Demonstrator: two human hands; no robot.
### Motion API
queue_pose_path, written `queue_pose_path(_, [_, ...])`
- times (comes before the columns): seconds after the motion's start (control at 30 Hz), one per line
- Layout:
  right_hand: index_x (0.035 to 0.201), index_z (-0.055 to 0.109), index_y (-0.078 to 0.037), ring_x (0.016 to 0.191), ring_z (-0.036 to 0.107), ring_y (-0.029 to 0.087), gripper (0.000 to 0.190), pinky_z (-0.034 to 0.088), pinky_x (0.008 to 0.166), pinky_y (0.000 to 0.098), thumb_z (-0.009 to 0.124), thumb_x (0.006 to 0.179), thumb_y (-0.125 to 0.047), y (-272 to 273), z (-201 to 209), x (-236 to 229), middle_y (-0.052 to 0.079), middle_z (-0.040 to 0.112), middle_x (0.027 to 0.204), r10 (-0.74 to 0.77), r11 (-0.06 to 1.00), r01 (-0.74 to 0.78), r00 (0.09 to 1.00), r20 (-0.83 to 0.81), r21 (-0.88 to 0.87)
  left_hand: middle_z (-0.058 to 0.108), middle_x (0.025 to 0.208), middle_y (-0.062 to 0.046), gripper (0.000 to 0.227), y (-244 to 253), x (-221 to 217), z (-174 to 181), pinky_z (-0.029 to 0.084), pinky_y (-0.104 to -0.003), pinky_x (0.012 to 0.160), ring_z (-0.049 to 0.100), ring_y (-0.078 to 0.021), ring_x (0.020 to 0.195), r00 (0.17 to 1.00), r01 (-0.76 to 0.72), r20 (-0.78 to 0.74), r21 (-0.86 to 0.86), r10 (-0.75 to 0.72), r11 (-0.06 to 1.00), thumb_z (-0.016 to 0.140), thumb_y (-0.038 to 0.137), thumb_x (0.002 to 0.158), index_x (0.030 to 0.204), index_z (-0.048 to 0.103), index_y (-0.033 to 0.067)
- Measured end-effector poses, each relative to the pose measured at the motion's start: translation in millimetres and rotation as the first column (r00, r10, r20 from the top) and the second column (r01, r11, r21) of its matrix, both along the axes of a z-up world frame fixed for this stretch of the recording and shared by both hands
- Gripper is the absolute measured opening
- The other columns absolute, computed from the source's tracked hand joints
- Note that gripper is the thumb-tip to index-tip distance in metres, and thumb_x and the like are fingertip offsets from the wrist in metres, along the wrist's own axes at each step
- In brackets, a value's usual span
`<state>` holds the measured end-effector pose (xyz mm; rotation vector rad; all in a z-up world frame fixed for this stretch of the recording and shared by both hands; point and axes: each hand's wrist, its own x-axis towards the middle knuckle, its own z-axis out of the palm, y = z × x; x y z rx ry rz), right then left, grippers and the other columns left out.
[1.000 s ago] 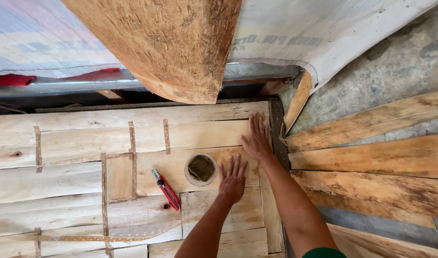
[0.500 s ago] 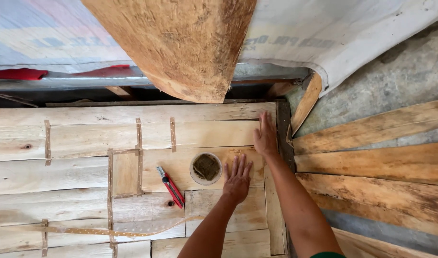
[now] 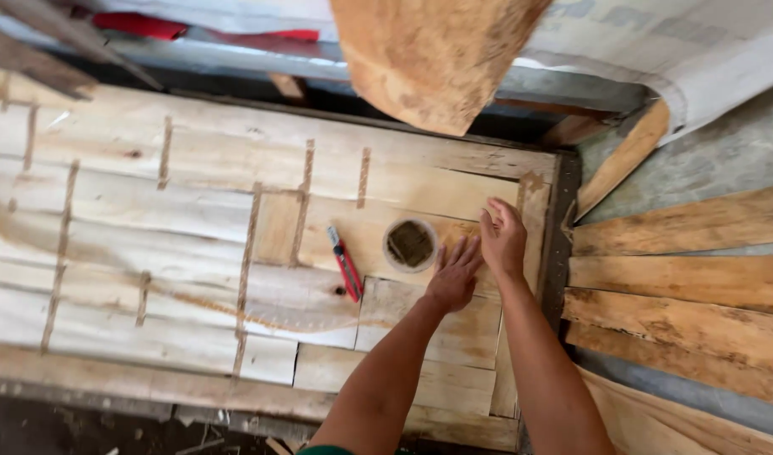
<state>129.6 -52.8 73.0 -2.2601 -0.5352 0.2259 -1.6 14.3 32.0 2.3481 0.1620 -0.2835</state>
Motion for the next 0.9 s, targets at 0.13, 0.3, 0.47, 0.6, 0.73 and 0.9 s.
queue_pose_path(0.13, [0.124, 0.07, -0.003, 0.11, 0.074, 0.024, 0.033, 0.059, 0.097, 0.037, 0.067, 0.104, -0.03, -0.8, -12.7, -47.0, 0.015, 0.075, 0.123, -0.173, 0.98, 0.188, 0.968, -0.182, 0.066, 0.022, 0.171, -0.009, 0.068, -4.1, -25.8, -14.5, 0.006, -0.059, 0.125, 0.012, -0.0319, 0.159, 0.992, -0.06, 0.107, -0.039, 0.064, 0.997, 0.057, 0.016, 0.094, 0.158, 0.035, 0.0135])
queue_pose_path(0.3, [0.143, 0.054, -0.006, 0.103, 0.068, 0.021, 0.039, 0.056, 0.092, 0.0343, 0.054, 0.113, -0.029, 24.0, -8.7, -101.8, 0.012, 0.07, 0.117, -0.172, 0.985, 0.168, 0.915, -0.366, -0.042, 0.072, 0.111, -0.015, 0.021, 20.0, -101.6, 50.6, 0.052, -0.046, 0.1, 0.067, -0.0333, 0.109, 0.989, -0.125, 0.058, -0.184, 0.138, 0.975, 0.064, 0.021, 0.099, 0.111, 0.066, 0.0047])
queue_pose_path(0.47, [0.151, 0.036, -0.011, 0.103, 0.066, 0.024, 0.053, 0.057, 0.089, 0.0399, 0.054, 0.104, -0.026, 49.8, -46.4, -129.6, 0.013, 0.065, 0.119, -0.067, 0.821, 0.47, 0.645, -0.761, 0.326, 0.075, 0.097, -0.01, 0.011, 76.6, -187.5, 65.8, 0.052, -0.042, 0.09, 0.069, -0.0287, 0.093, 0.833, -0.358, 0.341, -0.269, 0.436, 0.894, 0.068, 0.016, 0.093, 0.101, 0.072, 0.0096])
queue_pose_path(0.6, [0.15, 0.037, -0.01, 0.108, 0.069, 0.022, 0.053, 0.056, 0.094, 0.0351, 0.056, 0.102, -0.021, 50.8, -28.5, -154.6, 0.014, 0.069, 0.12, 0.041, 0.831, 0.381, 0.684, -0.729, 0.405, 0.065, 0.109, -0.007, 0.035, 131.3, -245.7, 95.4, 0.037, -0.046, 0.098, 0.059, -0.0285, 0.109, 0.83, -0.446, 0.386, 0.022, 0.403, 0.895, 0.08, 0.03, 0.082, 0.108, 0.068, 0.0117])
queue_pose_path(0.73, [0.142, 0.052, -0.004, 0.109, 0.069, 0.02, 0.039, 0.057, 0.094, 0.0336, 0.054, 0.105, -0.018, 40.5, -5.5, -204.0, 0.011, 0.07, 0.121, 0.061, 0.943, 0.152, 0.796, -0.602, 0.297, 0.061, 0.115, -0.007, 0.045, 160.3, -299.3, 70.4, 0.033, -0.051, 0.099, 0.054, -0.0281, 0.114, 0.905, -0.366, 0.289, 0.161, 0.311, 0.917, 0.081, 0.035, 0.076, 0.112, 0.067, 0.0113])
queue_pose_path(0.9, [0.123, 0.067, -0.005, 0.092, 0.067, 0.021, 0.026, 0.055, 0.083, 0.0335, 0.062, 0.101, -0.017, 36.4, 22.0, -275.8, 0.015, 0.073, 0.105, 0.015, 0.989, 0.067, 0.841, -0.541, 0.131, 0.064, 0.114, 0.001, 0.011, 169.3, -321.1, 39.5, 0.034, -0.049, 0.106, 0.056, -0.021, 0.119, 0.931, -0.355, 0.189, 0.283, 0.311, 0.891, 0.067, 0.022, 0.091, 0.102, 0.067, 0.0196])
